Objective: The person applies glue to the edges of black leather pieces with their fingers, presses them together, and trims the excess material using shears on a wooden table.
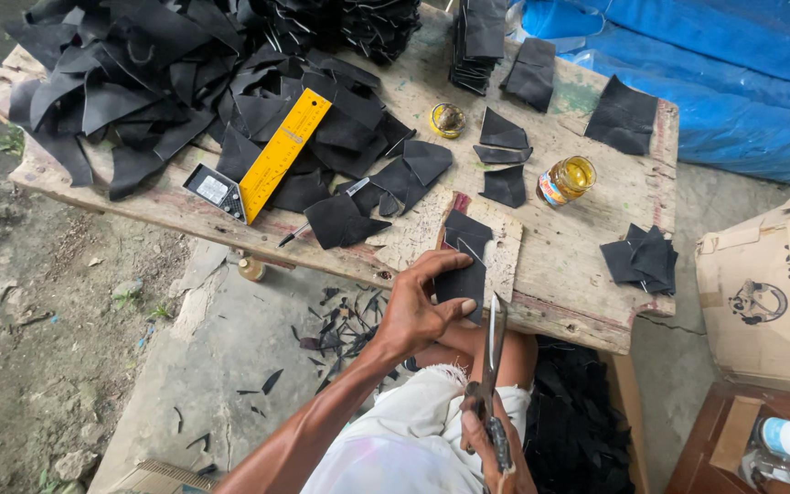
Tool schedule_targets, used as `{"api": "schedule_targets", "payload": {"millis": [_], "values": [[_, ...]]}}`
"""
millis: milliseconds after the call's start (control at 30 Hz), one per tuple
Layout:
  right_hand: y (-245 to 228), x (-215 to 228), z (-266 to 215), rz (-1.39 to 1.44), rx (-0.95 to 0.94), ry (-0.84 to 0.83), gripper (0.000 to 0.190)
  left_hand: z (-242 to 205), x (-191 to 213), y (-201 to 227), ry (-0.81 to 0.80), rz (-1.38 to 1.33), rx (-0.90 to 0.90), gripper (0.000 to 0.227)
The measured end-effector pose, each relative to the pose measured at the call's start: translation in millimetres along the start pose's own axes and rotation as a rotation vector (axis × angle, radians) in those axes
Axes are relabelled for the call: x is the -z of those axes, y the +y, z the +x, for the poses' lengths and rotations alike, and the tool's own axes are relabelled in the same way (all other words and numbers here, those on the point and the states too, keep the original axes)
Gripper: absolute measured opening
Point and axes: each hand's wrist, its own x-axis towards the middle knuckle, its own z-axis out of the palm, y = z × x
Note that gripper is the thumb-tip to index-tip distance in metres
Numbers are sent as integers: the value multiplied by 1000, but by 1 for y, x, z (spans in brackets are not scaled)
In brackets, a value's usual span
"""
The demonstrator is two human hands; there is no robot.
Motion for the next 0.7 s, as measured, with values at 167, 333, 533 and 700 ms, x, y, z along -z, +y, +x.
{"api": "schedule_targets", "payload": {"millis": [167,333,533,700], "values": [[-34,-5,0,-60,46,-40,48,-2,-2,9,-20,27,17,54],[-44,-5,1,-122,8,-31,46,-3,-3,15,-15,51,31,53],[-49,-8,0,-163,-39,-2,47,-3,-3,19,-6,162,17,55],[-55,-5,0,-169,-17,-19,46,-4,-3,23,-18,178,74,53]]}}
